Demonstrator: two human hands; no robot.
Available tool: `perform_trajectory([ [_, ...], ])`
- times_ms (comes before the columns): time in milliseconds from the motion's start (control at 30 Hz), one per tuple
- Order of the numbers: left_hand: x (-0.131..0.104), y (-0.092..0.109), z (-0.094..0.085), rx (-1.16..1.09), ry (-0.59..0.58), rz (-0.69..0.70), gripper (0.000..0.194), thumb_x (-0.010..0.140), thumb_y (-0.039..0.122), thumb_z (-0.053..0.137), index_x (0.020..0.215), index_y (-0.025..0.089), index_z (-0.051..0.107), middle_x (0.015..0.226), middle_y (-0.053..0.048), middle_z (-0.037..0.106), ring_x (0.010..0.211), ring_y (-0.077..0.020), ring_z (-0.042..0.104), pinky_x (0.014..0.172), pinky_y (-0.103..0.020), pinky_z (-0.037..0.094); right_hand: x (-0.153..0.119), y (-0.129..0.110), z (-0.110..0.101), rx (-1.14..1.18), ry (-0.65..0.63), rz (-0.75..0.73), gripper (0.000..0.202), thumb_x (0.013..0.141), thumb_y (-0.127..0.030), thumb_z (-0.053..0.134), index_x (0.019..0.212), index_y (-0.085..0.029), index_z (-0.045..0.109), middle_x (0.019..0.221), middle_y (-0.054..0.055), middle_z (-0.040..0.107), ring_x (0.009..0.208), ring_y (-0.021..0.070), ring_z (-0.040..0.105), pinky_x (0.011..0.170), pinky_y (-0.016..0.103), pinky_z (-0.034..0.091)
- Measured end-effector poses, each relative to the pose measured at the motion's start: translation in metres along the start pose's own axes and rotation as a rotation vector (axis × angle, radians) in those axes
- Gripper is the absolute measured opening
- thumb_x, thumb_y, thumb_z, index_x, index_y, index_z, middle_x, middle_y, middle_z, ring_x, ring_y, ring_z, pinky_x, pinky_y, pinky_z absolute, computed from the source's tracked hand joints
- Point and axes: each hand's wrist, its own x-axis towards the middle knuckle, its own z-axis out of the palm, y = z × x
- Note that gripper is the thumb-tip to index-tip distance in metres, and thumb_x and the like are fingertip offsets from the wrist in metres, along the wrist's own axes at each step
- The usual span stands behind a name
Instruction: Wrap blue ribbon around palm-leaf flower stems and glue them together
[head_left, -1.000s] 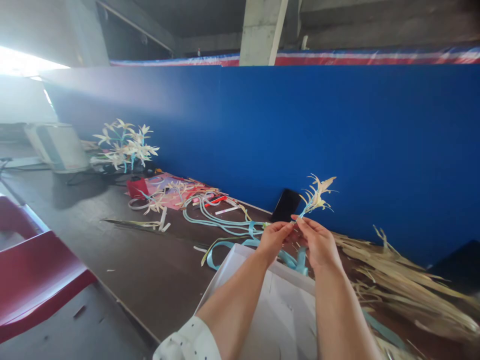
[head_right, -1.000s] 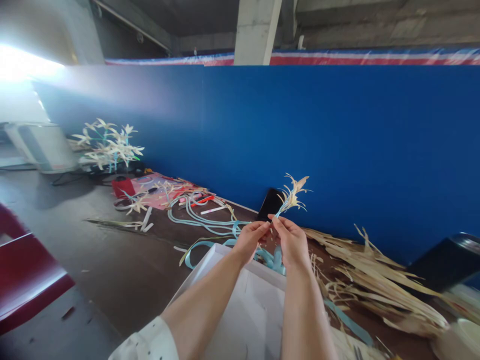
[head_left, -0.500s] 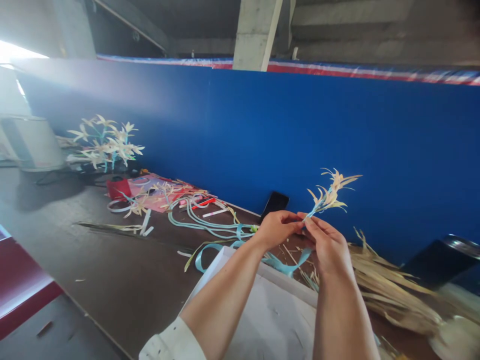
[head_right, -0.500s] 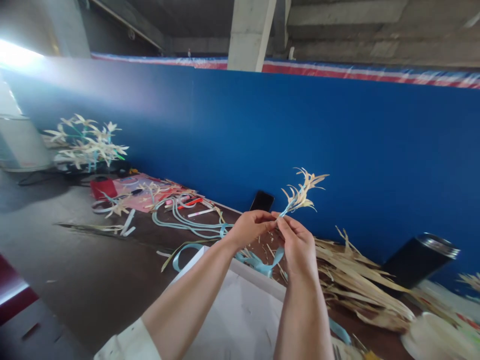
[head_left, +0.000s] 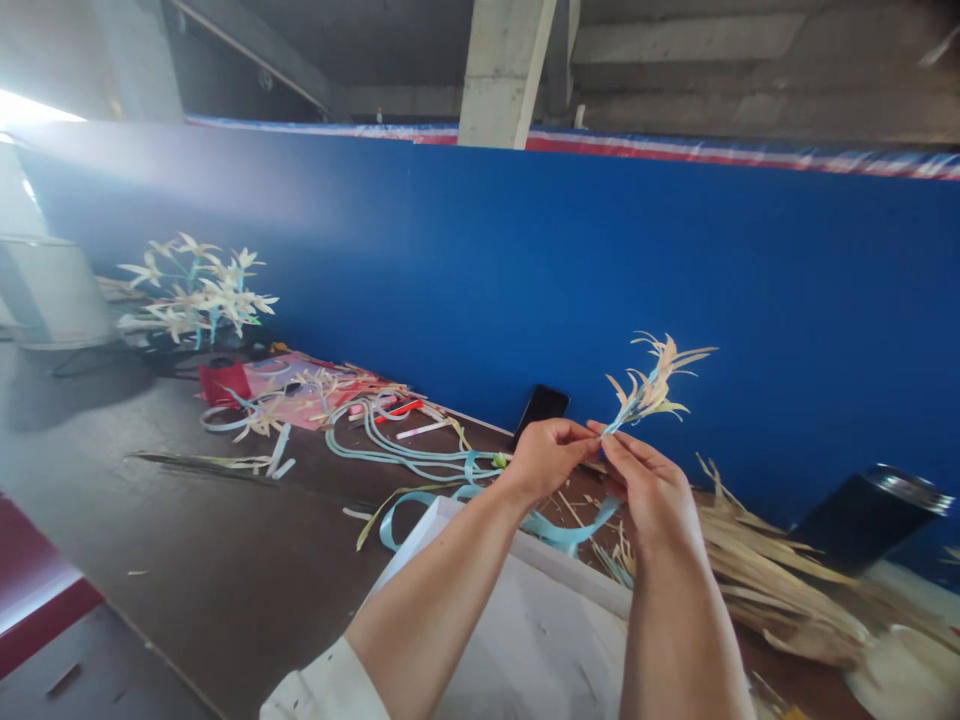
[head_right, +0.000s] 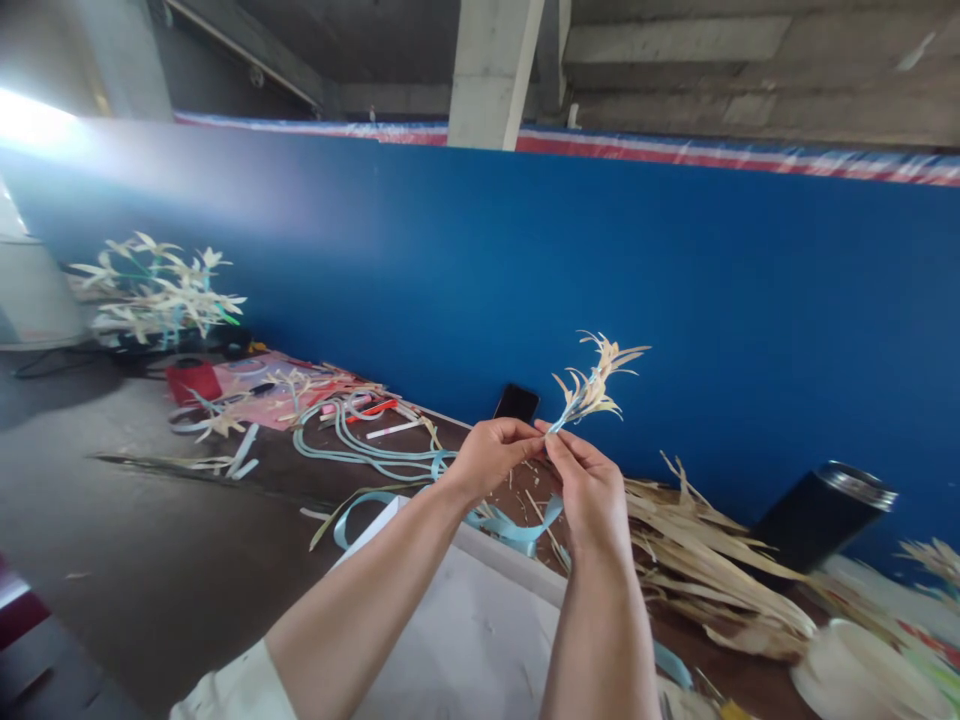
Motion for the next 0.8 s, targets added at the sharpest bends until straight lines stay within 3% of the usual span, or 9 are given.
perform_trajectory([
  [233, -0.0056, 0.0048, 0.0034, 0.177, 0.058, 0.189, 0.014, 0.073, 0.026, 0.062, 0.075, 0.013, 0.066, 0.076, -0.004, 0.066, 0.070, -0.0122, 0.057, 0.064, -0.022, 0.043, 0.0008, -0.0020, -0.0069, -0.003, 0.122, -0.014, 0.033, 0.057, -0.038, 0.079, 0.080, -0.017, 0.070, 0.053, -0.001, 0.058, 0.044, 0.0119, 0.050, 0.040, 0.022, 0.038],
  [400, -0.0066, 0.0013, 0.0038, 0.253, 0.082, 0.307, 0.016, 0.076, 0.029, 0.059, 0.078, 0.015, 0.067, 0.079, -0.004, 0.066, 0.074, -0.0131, 0.059, 0.067, -0.023, 0.043, -0.0008, -0.0062, -0.0077, 0.097, 0.047, 0.026, 0.030, 0.056, -0.036, 0.080, 0.075, -0.017, 0.066, 0.053, -0.003, 0.054, 0.040, 0.0075, 0.041, 0.037, 0.020, 0.031],
  [567, -0.0036, 0.0018, 0.0012, 0.172, 0.056, 0.228, 0.016, 0.075, 0.028, 0.060, 0.077, 0.013, 0.066, 0.074, -0.003, 0.064, 0.069, -0.0116, 0.056, 0.063, -0.022, 0.042, 0.0009, -0.0048, -0.0096, 0.211, -0.077, 0.035, 0.023, 0.060, -0.031, 0.077, 0.073, -0.016, 0.065, 0.055, -0.003, 0.049, 0.044, 0.0054, 0.036, 0.036, 0.017, 0.022],
  [800, -0.0024, 0.0042, -0.0026, 0.048, 0.012, 0.100, 0.018, 0.073, 0.029, 0.063, 0.078, 0.012, 0.065, 0.072, -0.003, 0.062, 0.063, -0.0088, 0.052, 0.061, -0.021, 0.040, -0.0017, -0.0044, -0.0071, 0.182, -0.015, 0.047, 0.025, 0.059, -0.029, 0.077, 0.079, -0.016, 0.067, 0.053, -0.004, 0.047, 0.042, 0.0055, 0.032, 0.035, 0.018, 0.019],
])
